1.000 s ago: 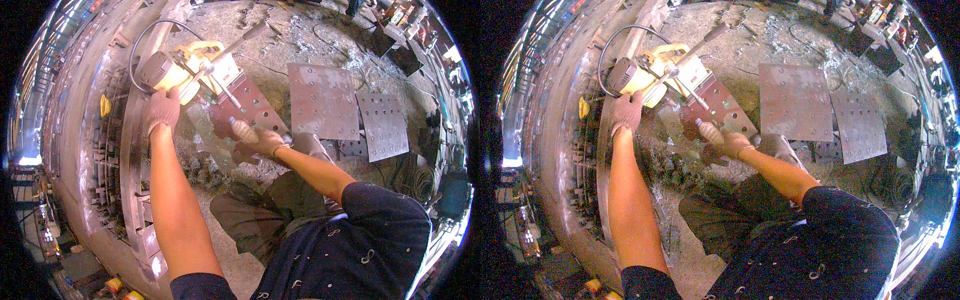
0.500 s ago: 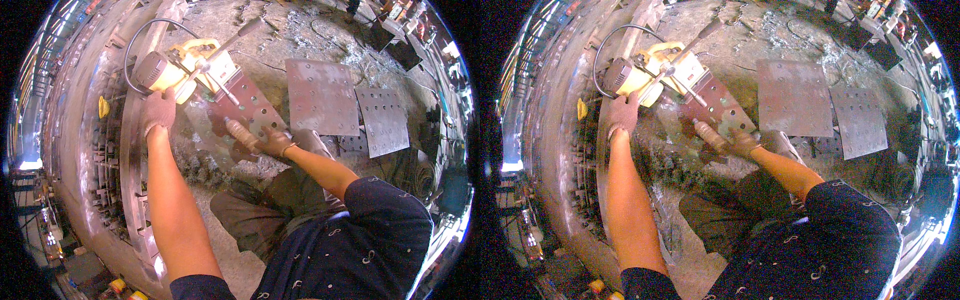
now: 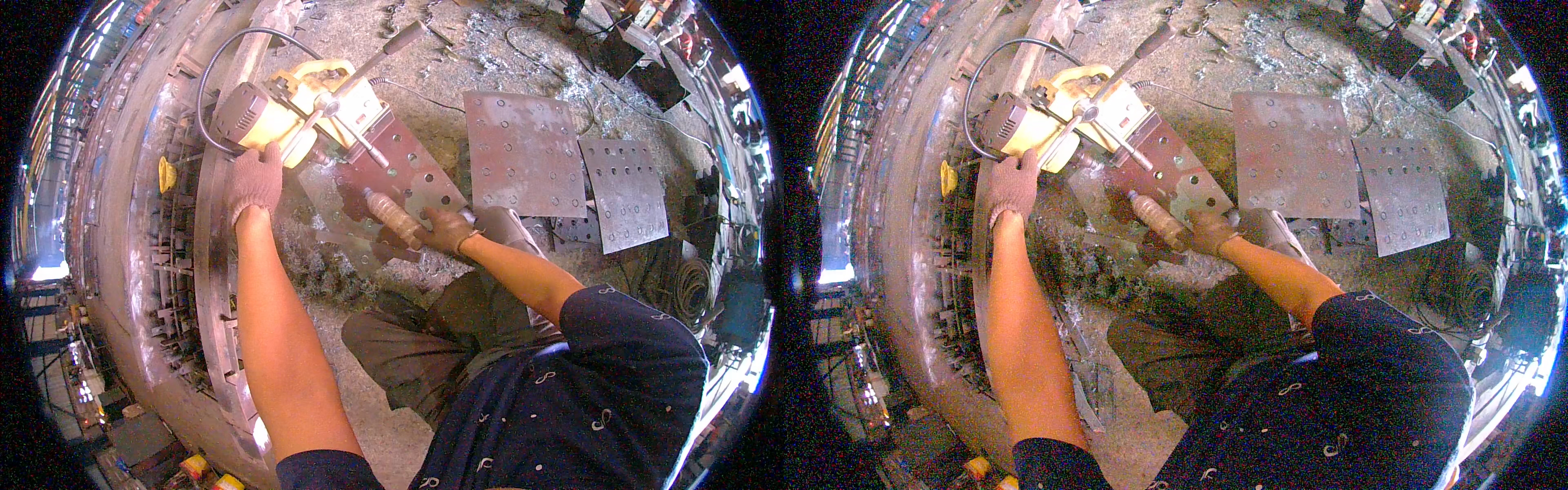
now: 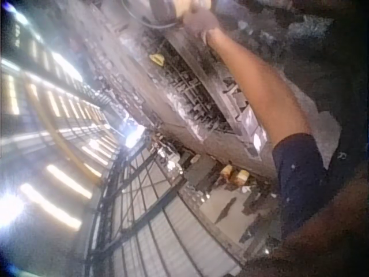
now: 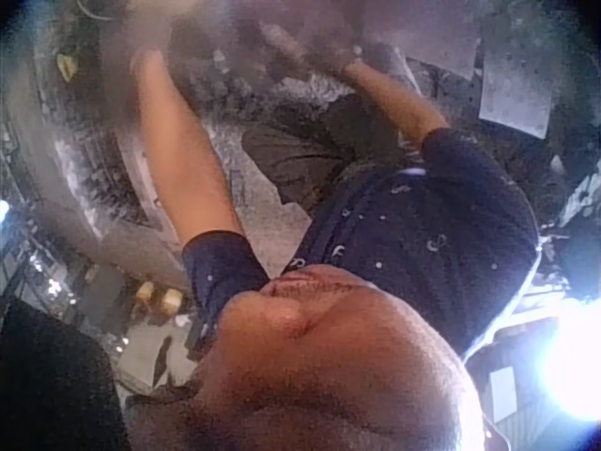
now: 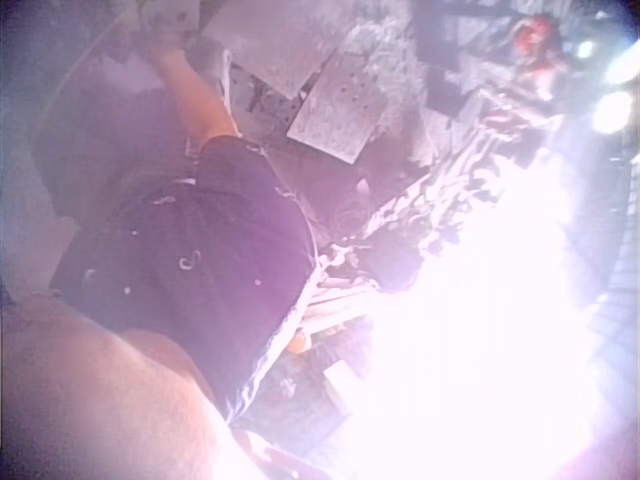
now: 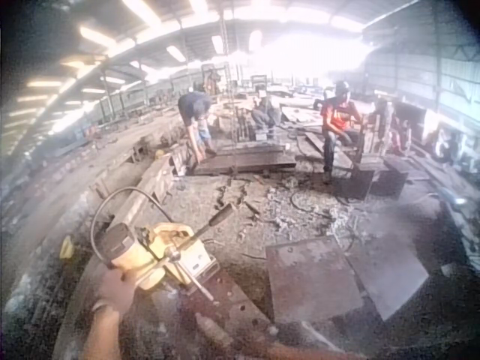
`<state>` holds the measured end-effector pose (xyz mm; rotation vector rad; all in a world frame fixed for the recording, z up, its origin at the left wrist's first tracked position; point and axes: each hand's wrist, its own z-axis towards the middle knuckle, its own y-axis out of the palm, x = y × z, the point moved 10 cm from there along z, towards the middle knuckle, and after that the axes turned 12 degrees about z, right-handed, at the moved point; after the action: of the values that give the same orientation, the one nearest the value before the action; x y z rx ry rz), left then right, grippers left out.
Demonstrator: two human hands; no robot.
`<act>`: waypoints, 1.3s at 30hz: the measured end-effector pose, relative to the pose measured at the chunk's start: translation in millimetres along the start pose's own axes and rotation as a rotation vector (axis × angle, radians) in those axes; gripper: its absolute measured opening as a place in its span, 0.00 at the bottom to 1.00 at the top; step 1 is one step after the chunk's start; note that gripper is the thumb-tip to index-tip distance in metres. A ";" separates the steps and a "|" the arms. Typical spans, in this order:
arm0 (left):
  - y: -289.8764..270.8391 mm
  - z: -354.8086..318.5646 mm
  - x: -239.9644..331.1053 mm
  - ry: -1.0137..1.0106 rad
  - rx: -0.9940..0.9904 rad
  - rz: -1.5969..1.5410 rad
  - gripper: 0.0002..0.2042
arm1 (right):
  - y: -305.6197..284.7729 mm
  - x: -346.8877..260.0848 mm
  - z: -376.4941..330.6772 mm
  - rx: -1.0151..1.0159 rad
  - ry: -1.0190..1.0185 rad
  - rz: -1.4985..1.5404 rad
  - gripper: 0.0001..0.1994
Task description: The person operates a yellow drill press to drill holes into a metal sheet. They pour liquid from a plastic bottle onto the drilling area, adjust the sheet, and then stack the finished pieces.
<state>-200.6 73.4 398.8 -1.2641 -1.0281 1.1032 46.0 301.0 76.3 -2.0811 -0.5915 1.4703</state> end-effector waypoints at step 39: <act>8.1 0.7 -1.2 -0.033 -0.084 -0.011 0.34 | 0.5 -11.1 36.7 -0.010 0.208 -0.062 0.42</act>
<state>-201.9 72.2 390.8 -1.3095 -1.1141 1.0854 7.7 299.7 73.9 -2.1692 -0.5763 1.2001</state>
